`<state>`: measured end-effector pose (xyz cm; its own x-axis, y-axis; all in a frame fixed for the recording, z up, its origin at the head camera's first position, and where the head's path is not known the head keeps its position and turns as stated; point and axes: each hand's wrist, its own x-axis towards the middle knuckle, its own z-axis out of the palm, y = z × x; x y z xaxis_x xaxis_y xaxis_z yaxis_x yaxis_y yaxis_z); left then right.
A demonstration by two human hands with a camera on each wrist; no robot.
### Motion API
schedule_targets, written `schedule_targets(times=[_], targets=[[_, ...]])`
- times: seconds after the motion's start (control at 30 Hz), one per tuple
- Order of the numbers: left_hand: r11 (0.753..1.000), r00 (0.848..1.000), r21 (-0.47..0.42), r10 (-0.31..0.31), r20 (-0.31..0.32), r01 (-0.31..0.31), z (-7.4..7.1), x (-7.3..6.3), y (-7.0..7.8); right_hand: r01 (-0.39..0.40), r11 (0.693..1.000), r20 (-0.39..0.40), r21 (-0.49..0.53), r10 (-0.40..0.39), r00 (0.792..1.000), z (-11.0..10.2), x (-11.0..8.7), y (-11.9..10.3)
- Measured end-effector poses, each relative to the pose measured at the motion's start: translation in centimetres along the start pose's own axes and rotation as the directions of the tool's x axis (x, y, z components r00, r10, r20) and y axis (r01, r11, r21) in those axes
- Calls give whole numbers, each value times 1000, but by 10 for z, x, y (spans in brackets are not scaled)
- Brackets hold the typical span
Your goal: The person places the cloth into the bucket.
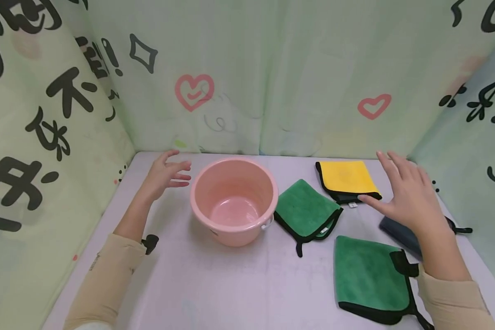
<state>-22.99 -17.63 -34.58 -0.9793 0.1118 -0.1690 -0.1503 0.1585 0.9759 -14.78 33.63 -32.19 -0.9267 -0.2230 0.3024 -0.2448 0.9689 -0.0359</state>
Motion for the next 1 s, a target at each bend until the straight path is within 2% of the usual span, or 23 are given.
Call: schedule_targets(times=[0.17, 0.3, 0.57, 0.73, 1.0], targets=[[999, 997, -1, -40, 65, 40, -1, -3, -4, -4, 1000, 4, -21, 4, 1000, 10, -26, -3], [997, 993, -24, -67, 93, 69, 1, -4, -8, -11, 999, 20, -31, 12, 1000, 18, -45, -5], [997, 988, -29, -66, 139, 70, 3, -10, -12, -51, 999, 89, -2, 51, 995, 34, -82, -9], [996, 986, -41, -68, 152, 75, 4, -14, -12, -68, 998, 106, 10, 66, 992, 44, -102, -10], [996, 984, -55, -64, 164, 74, 3, -17, -14, -84, 996, 141, -4, 84, 987, 57, -125, -15]])
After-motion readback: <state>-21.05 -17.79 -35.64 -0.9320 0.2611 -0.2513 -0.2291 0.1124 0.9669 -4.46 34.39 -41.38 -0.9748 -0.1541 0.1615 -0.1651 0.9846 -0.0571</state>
